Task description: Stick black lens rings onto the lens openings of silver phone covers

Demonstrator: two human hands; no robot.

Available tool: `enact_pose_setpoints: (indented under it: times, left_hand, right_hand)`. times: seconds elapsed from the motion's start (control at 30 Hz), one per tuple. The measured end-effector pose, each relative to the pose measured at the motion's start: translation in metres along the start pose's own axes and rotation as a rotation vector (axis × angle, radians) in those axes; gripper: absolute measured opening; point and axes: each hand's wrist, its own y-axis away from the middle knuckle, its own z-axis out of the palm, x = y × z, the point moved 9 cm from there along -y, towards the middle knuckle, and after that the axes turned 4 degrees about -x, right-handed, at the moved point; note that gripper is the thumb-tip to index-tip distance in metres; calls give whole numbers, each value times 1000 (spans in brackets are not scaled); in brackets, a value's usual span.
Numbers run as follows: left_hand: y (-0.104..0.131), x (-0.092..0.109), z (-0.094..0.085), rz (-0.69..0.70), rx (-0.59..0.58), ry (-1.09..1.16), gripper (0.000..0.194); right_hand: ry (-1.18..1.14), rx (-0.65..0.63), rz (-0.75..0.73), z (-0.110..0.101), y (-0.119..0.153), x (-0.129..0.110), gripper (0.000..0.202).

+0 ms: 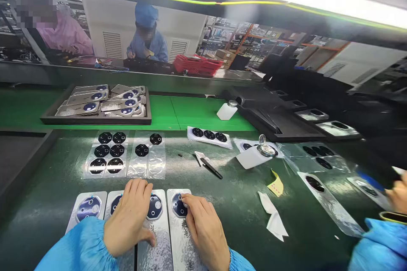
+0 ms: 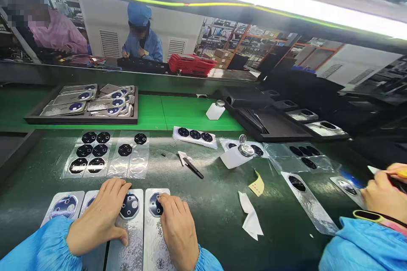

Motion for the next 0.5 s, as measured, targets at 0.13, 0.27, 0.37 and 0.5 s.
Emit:
enact_pose_setpoints:
  times: [0.13,0.27,0.37,0.5]
  left_hand:
    - [-5,0,-6,-28,-53,81,80]
    - [-1,0,-7,-28,-44,204,73]
    - [2,-1,-3,-72,-95,298,64]
    - [2,-1,0,-112,-123,366,64]
  right_hand:
    - [-59,8,6,-2,-1,3,30]
    - [-326,18,114,-12,1,6,28]
    - [-655,-37,326,-6,9,6,25]
    - [-950,-101,527,12,20,-1,28]
